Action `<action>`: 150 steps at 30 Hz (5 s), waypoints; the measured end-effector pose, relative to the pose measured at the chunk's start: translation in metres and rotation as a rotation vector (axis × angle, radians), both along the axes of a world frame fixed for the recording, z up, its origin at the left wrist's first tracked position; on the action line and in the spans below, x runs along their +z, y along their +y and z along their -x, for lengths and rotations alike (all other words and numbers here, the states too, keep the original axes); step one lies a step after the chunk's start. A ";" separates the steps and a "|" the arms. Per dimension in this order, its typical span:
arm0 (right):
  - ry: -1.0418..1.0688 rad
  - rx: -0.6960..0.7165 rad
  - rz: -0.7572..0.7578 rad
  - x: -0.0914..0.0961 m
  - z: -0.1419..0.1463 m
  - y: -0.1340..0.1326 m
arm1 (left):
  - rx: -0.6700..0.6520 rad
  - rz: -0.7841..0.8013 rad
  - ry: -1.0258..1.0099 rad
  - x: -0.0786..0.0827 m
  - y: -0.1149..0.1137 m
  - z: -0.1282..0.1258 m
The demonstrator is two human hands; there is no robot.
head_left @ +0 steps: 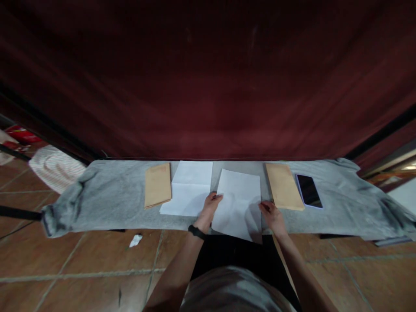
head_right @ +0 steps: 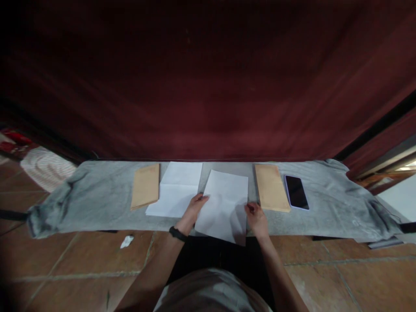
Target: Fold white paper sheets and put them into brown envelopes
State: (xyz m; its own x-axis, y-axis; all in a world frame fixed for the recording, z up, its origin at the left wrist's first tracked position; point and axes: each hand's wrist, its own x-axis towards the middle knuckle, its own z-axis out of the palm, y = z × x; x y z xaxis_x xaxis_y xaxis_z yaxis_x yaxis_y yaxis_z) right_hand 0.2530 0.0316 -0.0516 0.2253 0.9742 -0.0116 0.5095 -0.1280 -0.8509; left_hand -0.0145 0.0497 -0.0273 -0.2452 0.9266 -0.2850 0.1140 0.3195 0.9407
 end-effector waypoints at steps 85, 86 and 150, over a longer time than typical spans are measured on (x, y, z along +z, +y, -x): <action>-0.584 0.807 -0.339 -0.005 -0.035 -0.059 | -0.808 -0.520 1.004 -0.005 -0.027 0.004; -0.576 0.802 -0.340 -0.005 -0.034 -0.059 | -0.799 -0.503 1.003 -0.003 -0.031 0.014; -0.607 0.499 -0.423 0.016 0.010 0.011 | -0.077 -0.079 0.688 0.015 0.045 -0.008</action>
